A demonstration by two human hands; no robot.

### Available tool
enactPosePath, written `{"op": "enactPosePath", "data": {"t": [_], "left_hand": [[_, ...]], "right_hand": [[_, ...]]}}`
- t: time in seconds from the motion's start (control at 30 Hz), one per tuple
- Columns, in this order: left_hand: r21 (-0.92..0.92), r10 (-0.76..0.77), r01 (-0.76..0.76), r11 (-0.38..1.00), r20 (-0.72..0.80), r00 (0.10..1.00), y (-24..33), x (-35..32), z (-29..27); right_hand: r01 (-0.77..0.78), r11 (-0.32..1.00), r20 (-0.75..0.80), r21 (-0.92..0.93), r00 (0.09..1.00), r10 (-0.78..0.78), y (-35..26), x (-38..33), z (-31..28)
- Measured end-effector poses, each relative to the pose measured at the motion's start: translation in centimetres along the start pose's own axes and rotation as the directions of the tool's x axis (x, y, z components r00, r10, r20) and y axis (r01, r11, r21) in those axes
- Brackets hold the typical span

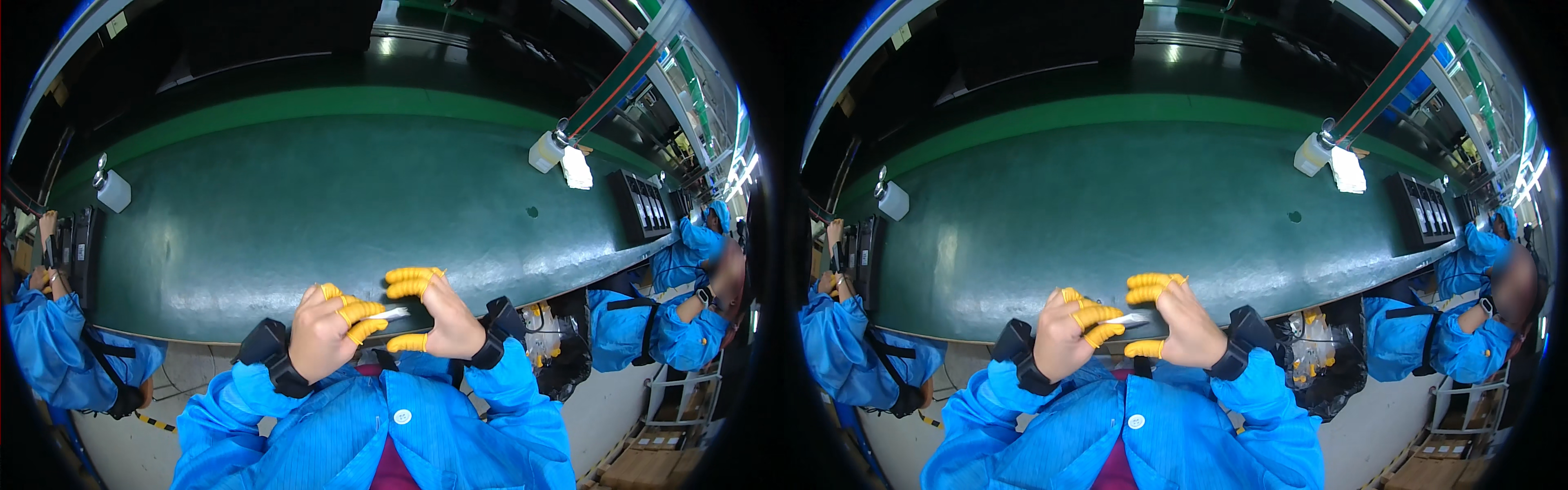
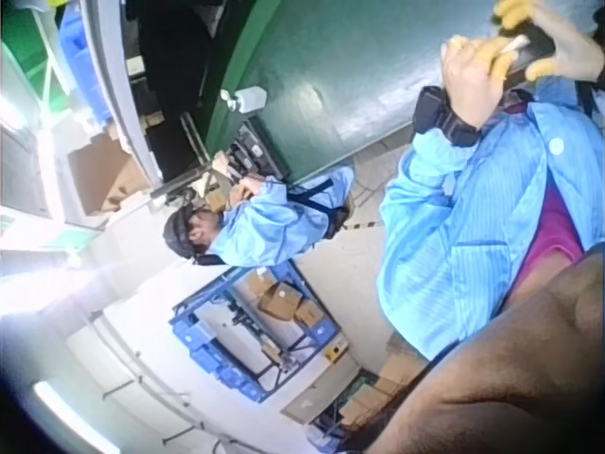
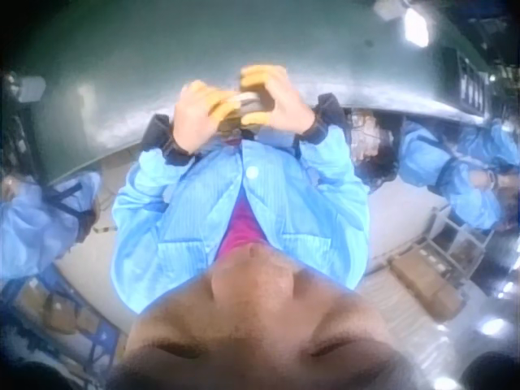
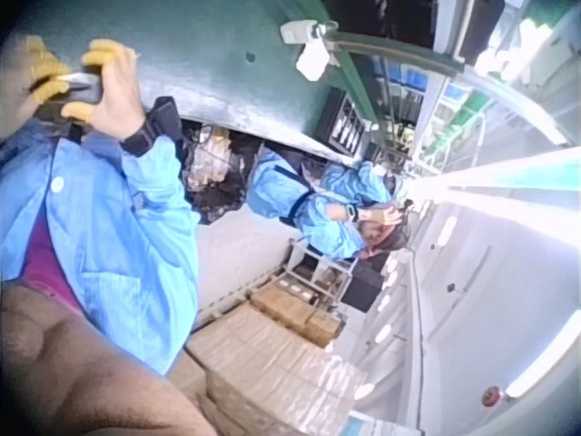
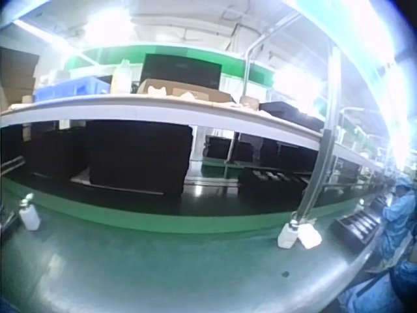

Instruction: Cleaning smartphone screens and applying protective labels or identification stickers in an assembly line setting.

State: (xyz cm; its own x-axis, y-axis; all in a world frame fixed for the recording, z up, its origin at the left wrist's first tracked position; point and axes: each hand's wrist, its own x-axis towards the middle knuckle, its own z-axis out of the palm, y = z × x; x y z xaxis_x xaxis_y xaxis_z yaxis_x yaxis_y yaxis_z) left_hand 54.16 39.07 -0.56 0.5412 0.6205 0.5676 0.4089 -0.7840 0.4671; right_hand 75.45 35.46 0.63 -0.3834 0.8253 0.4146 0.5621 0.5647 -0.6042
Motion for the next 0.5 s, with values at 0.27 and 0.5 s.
{"op": "enactPosePath", "data": {"t": [0.27, 0.5], "left_hand": [[-0.510, -0.346, 0.292, 0.809, -0.013, 0.938, 1.8, 3.3, -0.5], [-0.509, -0.373, 0.367, 0.779, 0.095, 0.923, 1.7, 3.0, 0.1]], "right_hand": [[-0.240, 0.119, 0.151, 0.964, 0.854, 0.497, -1.1, 1.0, 1.1], [-0.124, 0.501, -0.159, 0.857, 0.860, 0.485, 0.9, -0.4, -1.6]]}}
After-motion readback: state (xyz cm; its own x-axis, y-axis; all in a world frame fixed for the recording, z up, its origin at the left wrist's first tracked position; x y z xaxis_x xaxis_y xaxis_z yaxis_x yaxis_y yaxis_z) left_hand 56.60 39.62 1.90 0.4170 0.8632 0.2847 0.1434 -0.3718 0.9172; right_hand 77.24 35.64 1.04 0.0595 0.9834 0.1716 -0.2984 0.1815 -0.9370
